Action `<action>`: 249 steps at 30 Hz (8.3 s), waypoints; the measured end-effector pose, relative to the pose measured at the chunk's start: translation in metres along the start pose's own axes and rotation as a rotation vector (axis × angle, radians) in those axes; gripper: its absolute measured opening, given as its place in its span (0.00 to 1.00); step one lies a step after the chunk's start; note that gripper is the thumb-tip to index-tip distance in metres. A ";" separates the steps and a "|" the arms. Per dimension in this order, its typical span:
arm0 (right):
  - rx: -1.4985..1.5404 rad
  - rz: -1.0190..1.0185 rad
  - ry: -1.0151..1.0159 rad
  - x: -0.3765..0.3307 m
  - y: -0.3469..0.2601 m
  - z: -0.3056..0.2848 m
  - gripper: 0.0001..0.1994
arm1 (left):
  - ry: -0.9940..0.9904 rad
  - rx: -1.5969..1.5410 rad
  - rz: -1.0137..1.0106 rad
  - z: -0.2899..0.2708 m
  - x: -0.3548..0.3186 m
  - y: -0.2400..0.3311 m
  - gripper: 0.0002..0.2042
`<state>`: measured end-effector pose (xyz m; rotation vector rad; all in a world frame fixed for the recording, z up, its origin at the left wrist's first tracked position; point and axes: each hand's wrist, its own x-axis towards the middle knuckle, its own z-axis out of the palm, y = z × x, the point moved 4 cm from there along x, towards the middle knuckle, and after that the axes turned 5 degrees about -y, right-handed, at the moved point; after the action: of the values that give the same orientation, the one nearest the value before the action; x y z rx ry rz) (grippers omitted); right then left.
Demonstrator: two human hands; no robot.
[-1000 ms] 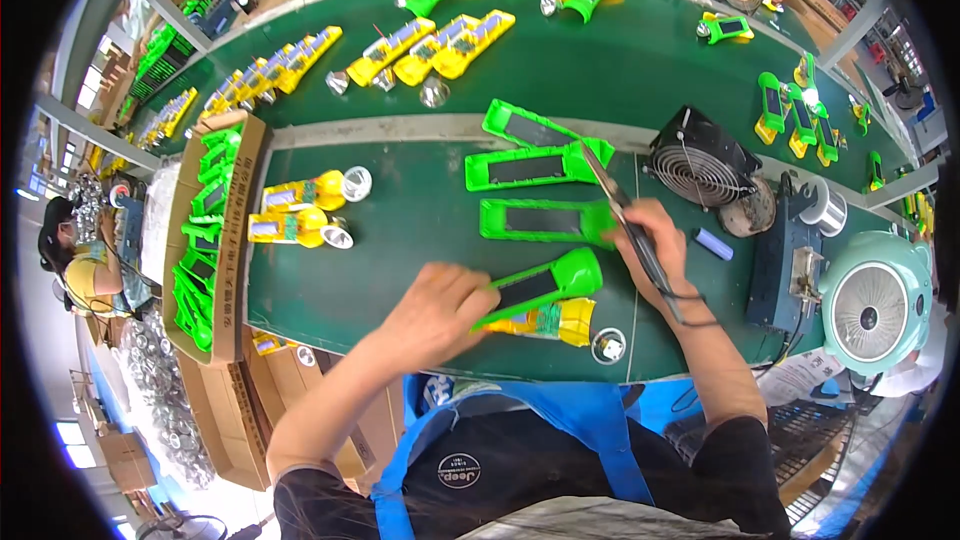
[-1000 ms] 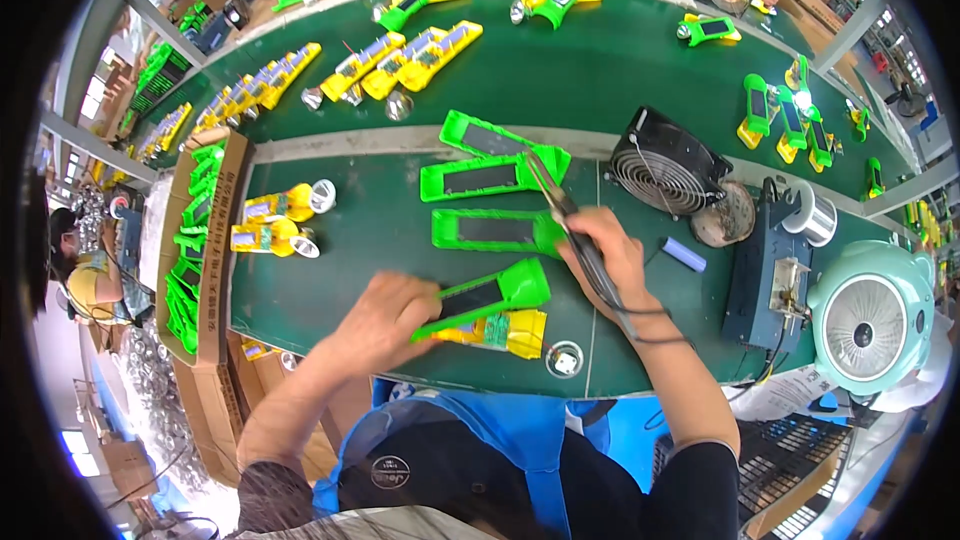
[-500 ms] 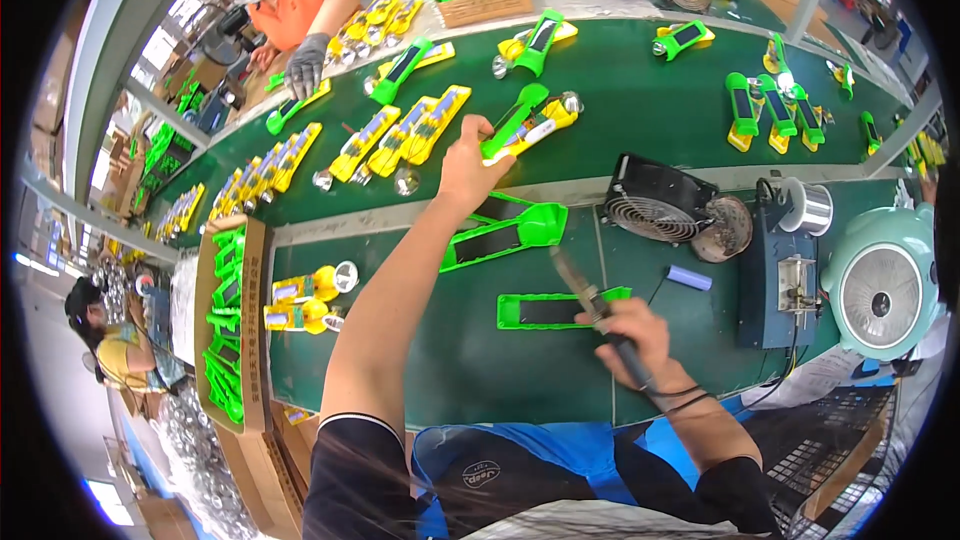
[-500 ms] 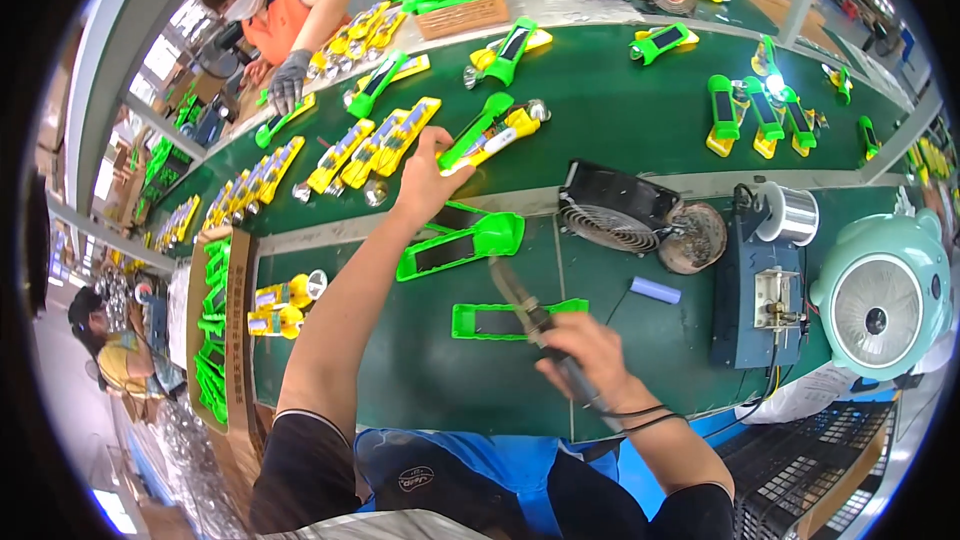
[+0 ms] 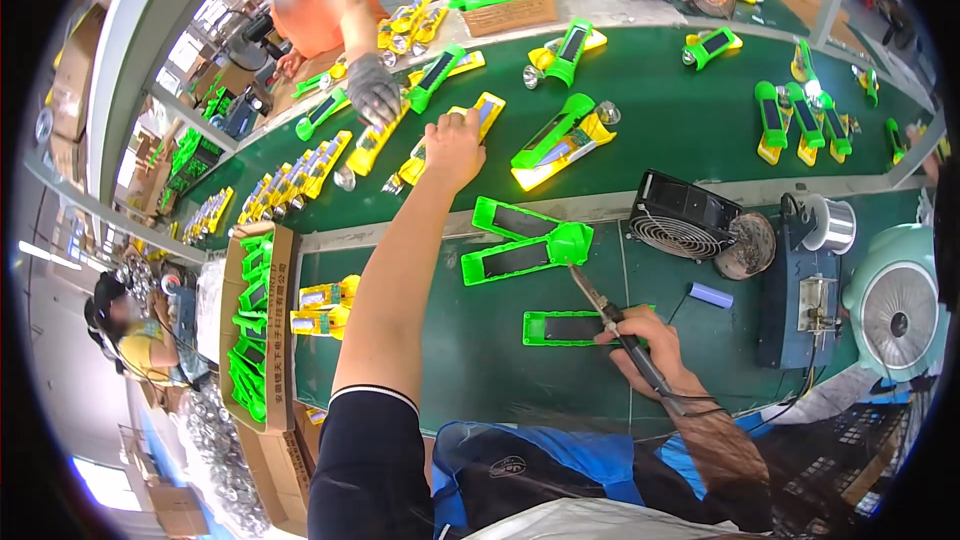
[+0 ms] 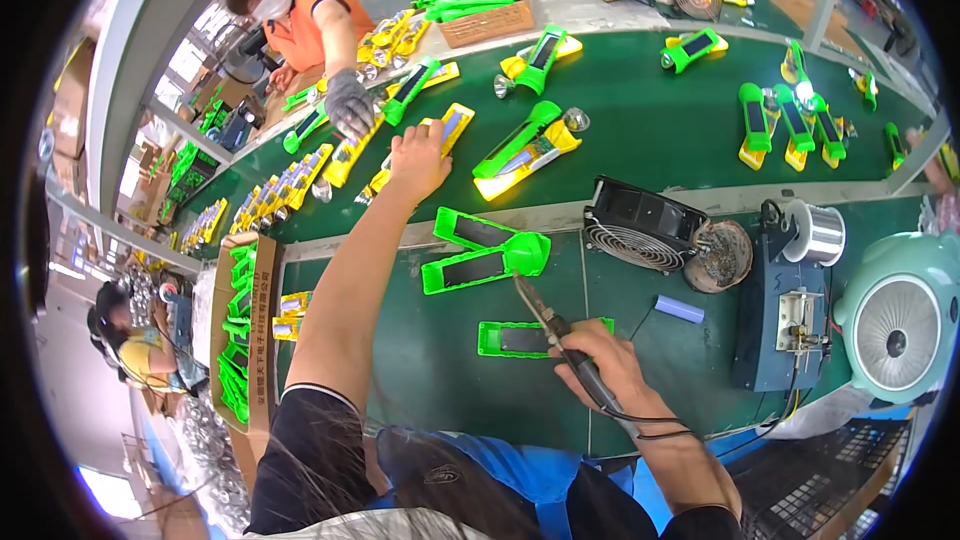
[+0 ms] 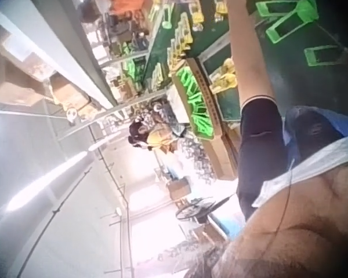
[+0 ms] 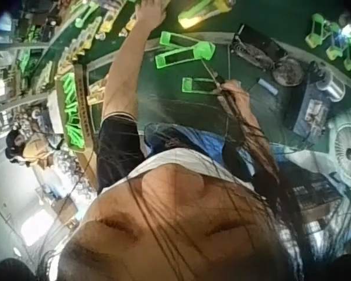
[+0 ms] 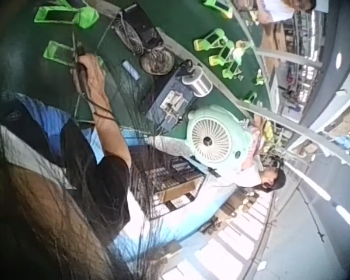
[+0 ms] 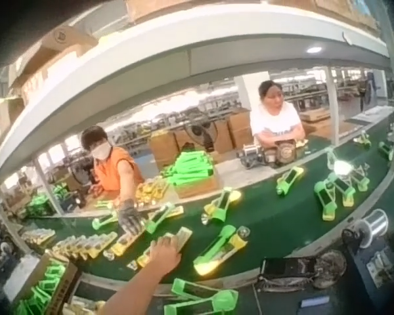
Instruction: Soldering electronic components onto circuit boards inside green plastic flashlight housings on a factory assembly line.
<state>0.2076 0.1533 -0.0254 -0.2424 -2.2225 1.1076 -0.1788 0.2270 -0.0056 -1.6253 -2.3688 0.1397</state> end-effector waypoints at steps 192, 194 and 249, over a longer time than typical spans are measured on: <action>-0.130 -0.219 -0.054 0.033 0.001 -0.001 0.18 | -0.371 -1.550 -0.106 -0.064 -0.234 0.082 0.01; -0.192 -0.193 -0.051 0.017 -0.005 -0.011 0.17 | -0.407 -1.541 -0.135 -0.068 -0.238 0.075 0.01; 0.549 0.553 0.218 -0.033 0.013 -0.034 0.11 | -0.299 -0.571 0.731 -0.068 -0.198 0.103 0.05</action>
<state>0.2525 0.1698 -0.0358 -0.7232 -1.6134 1.8331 -0.0008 0.0763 0.0041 -2.8687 -1.9693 -0.1930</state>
